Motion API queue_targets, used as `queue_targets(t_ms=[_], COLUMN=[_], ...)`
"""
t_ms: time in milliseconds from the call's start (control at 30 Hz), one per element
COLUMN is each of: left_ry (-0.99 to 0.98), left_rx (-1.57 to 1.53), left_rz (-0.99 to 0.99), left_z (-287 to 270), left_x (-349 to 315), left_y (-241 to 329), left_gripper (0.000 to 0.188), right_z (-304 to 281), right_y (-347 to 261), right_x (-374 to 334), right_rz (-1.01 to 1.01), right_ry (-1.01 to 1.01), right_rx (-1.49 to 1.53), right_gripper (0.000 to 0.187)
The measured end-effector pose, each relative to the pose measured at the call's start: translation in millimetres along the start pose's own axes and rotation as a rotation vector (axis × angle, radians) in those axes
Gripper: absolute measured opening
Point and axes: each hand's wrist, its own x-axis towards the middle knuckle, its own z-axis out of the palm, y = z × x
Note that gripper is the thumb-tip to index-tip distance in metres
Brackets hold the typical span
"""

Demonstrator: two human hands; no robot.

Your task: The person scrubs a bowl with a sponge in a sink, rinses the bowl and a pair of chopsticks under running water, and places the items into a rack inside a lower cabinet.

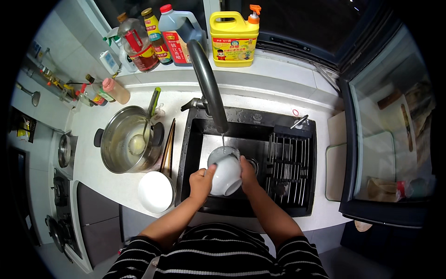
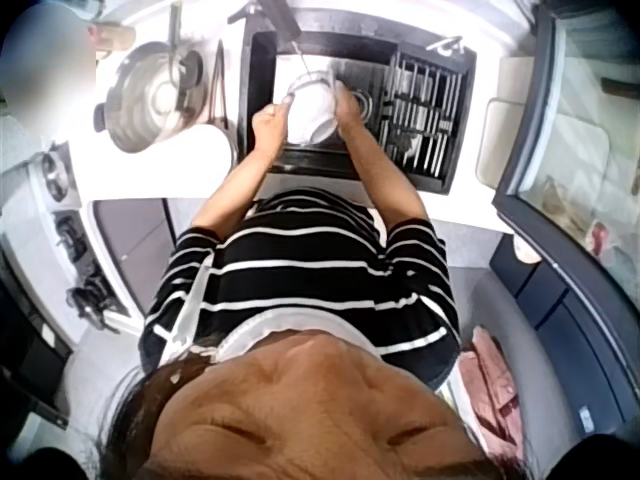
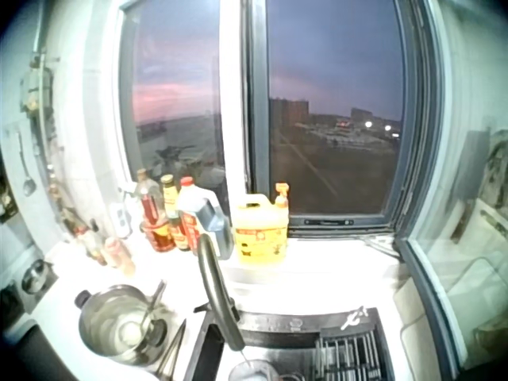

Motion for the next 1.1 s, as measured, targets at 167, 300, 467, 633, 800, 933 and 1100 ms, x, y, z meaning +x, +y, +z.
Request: queue_targets(t_ms=[167, 300, 467, 633, 800, 933, 1100], left_ry=[0.064, 0.047, -0.010, -0.024, -0.150, -0.061, -0.040], left_rx=[-0.659, -0.701, -0.440, -0.306, -0.218, -0.403, -0.384], left_rz=[-0.557, -0.615, -0.418, -0.146, -0.051, -0.031, -0.057], left_z=[14.4, 14.5, 16.8, 12.5, 7.6, 12.7, 5.1], left_x=[-4.1, 8.2, -5.6, -1.5, -10.0, -9.1, -0.7], left_y=[67.3, 46.4, 54.4, 38.4, 32.3, 36.4, 28.7], left_gripper=[0.047, 0.044, 0.027, 0.022, 0.022, 0.023, 0.025], right_z=[22.1, 50.4, 46.2, 40.6, 44.6, 46.6, 52.9], right_y=[32.9, 33.5, -2.8, 0.5, -8.2, 8.6, 11.3], right_x=[-31.3, -63.4, -44.3, -53.0, -44.7, -42.9, -61.6], right_rz=[-0.362, -0.949, -0.904, -0.808, -0.658, -0.783, -0.929], right_ry=[0.259, 0.426, 0.143, 0.209, 0.238, 0.302, 0.247], right_rx=[0.059, -1.029, -1.047, -0.892, -0.692, -0.761, -0.834], right_gripper=[0.045, 0.046, 0.038, 0.030, 0.028, 0.029, 0.028])
